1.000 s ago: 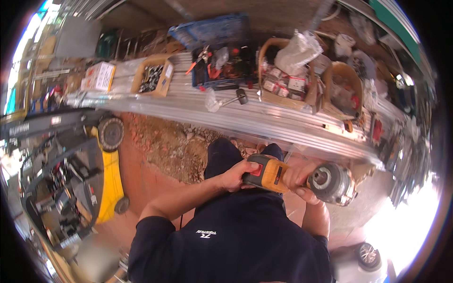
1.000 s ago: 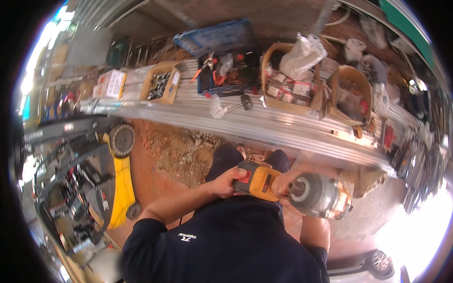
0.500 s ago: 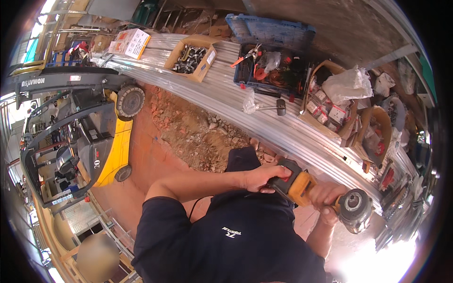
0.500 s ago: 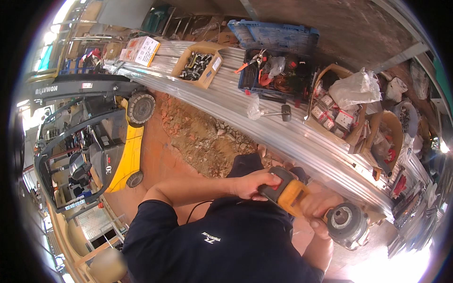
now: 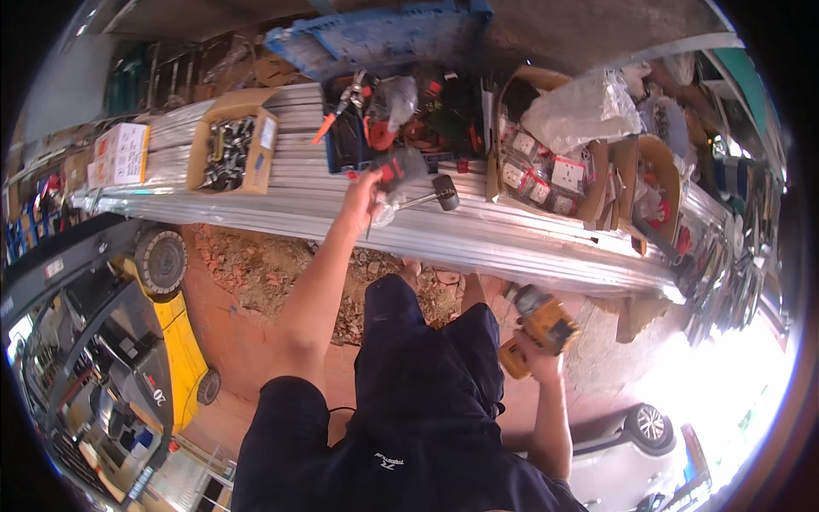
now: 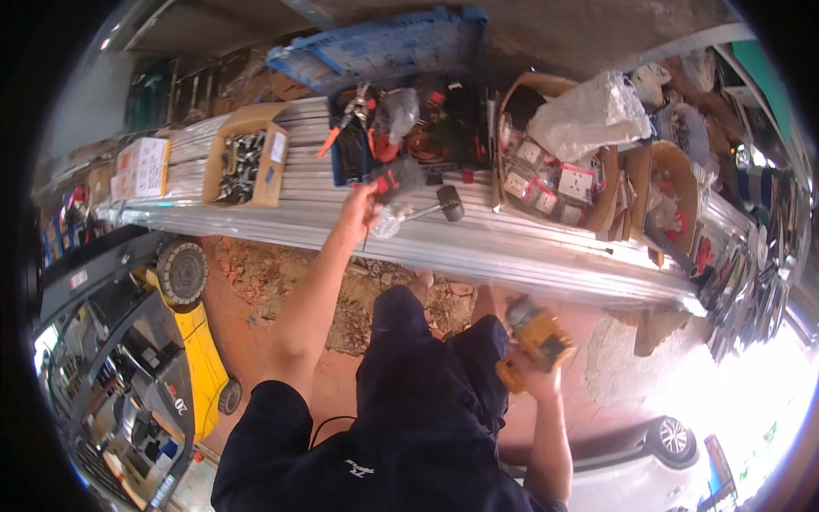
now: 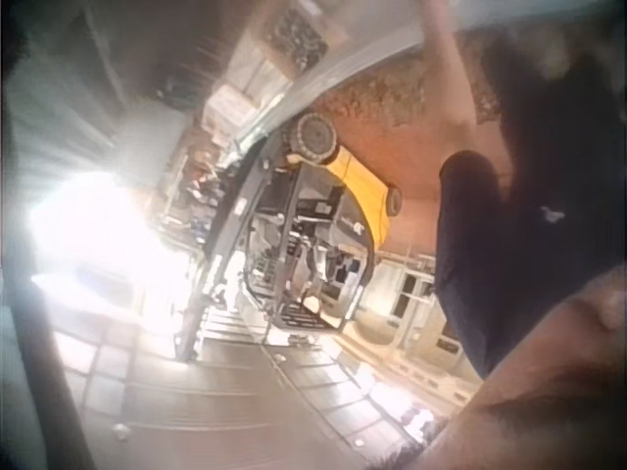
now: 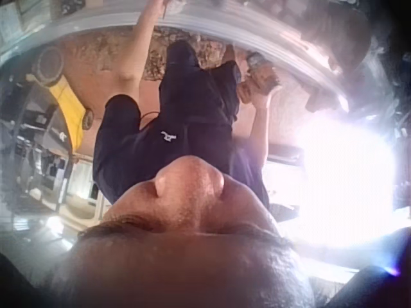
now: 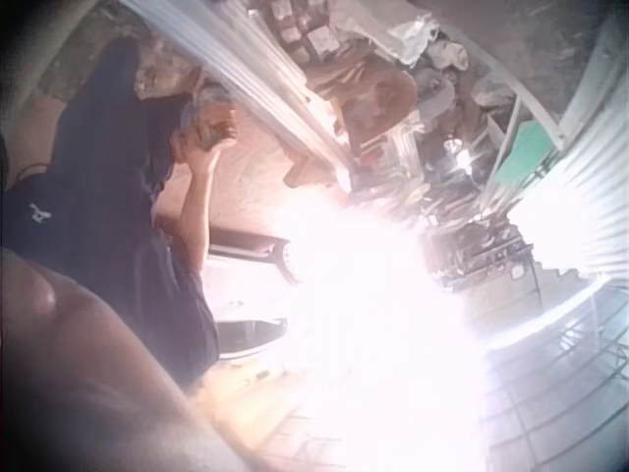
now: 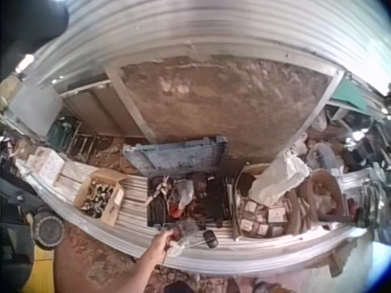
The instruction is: The person picks up a power drill, changes the battery, selects a small metal part from a bin, and attaches it to the drill bit.
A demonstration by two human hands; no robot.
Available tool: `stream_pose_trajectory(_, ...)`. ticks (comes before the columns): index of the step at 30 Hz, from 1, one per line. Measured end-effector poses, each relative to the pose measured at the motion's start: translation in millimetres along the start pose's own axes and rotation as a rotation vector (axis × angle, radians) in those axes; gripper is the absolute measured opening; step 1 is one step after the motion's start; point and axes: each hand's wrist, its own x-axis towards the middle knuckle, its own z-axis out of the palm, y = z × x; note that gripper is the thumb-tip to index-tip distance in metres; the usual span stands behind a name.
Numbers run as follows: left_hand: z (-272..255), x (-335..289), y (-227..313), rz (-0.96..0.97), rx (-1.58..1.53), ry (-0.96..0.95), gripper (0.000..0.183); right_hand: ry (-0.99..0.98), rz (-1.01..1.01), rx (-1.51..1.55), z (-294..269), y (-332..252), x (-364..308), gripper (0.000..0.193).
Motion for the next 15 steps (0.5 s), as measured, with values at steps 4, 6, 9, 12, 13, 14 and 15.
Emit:
stream_pose_trajectory(4, 35, 64, 26, 0.430, 0.374, 0.365, 0.027, -0.111, 0.013, -0.114, 14, 33, -16, 0.026)
stream_pose_trajectory(6, 63, 81, 44, 0.463, 0.592, 0.311, 0.022, -0.125, 0.012, -0.149, 16, 42, -18, 0.026)
stream_pose_trajectory(9, 109, 128, 41, 0.586, 1.073, 0.164, 0.027, -0.174, 0.016, -0.151, 10, 70, -13, 0.021)
stream_pose_trajectory(12, 171, 174, 28, 0.498, 1.336, 0.211, 0.051, -0.251, -0.086, -0.315, -2, 83, -1, 0.021)
stream_pose_trajectory(13, 188, 192, 24, 0.499, 1.340, 0.203, 0.051, -0.245, -0.083, -0.310, -5, 91, 0, 0.021)
stream_pose_trajectory(14, 204, 210, 22, 0.388, 1.401, 0.355, 0.054, -0.192, -0.020, -0.162, -7, 99, -1, 0.020)
stream_pose_trajectory(15, 221, 224, 19, 0.273, 1.458, 0.499, 0.057, -0.133, 0.048, -0.010, -6, 108, -1, 0.019)
